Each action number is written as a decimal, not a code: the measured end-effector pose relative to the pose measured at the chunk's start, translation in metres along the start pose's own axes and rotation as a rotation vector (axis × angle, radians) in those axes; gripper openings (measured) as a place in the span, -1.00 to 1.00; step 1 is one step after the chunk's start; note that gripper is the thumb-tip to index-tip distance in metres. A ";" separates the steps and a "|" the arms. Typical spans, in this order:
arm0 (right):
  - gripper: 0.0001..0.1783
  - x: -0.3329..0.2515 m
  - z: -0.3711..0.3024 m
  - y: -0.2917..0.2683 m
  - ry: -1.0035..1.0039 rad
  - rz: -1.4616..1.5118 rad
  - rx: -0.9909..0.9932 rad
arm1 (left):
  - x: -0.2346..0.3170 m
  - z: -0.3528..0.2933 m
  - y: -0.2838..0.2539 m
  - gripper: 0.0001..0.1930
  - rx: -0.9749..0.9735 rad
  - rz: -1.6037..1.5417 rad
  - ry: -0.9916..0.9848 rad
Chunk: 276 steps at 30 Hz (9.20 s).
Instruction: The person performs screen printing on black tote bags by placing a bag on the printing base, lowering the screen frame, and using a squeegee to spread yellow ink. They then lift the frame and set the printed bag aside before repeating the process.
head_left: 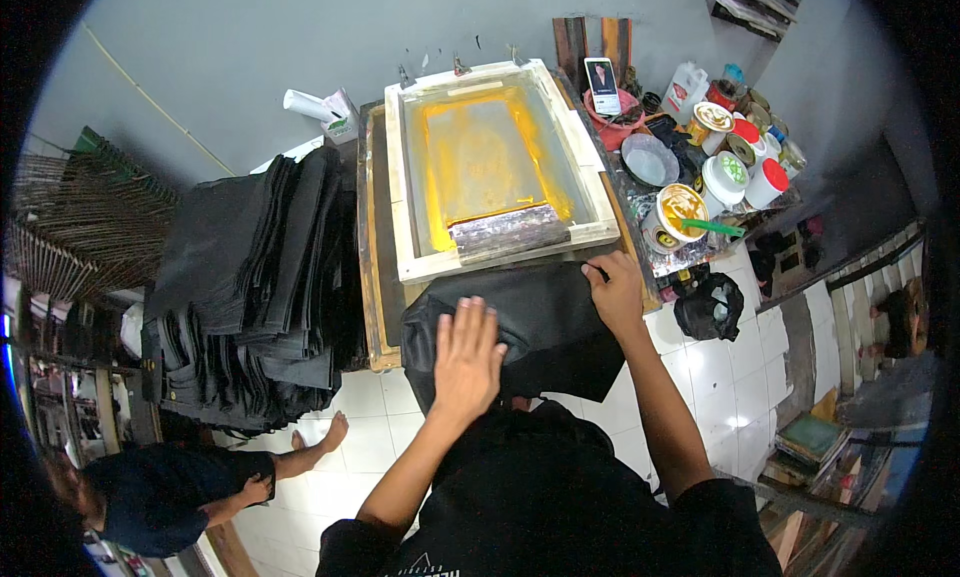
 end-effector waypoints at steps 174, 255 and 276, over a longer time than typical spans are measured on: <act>-0.87 0.008 0.012 -0.004 -0.044 0.112 0.092 | -0.066 0.032 -0.085 -0.76 0.171 -0.388 -0.185; -0.81 0.001 0.011 0.000 -0.092 -0.033 0.105 | -0.127 -0.030 -0.025 -0.87 0.244 -1.211 -0.920; -0.81 0.003 0.011 -0.001 -0.089 -0.012 0.111 | -0.135 -0.012 -0.028 -0.77 0.097 -0.701 -0.881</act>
Point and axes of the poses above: each hand's wrist, its own z-axis towards the middle knuckle, its own y-axis out of the palm, x = y × z, the point moved 5 cm from there along z, towards the middle knuckle, and after that the axes turned 2 degrees about x, right-handed, at the moved point
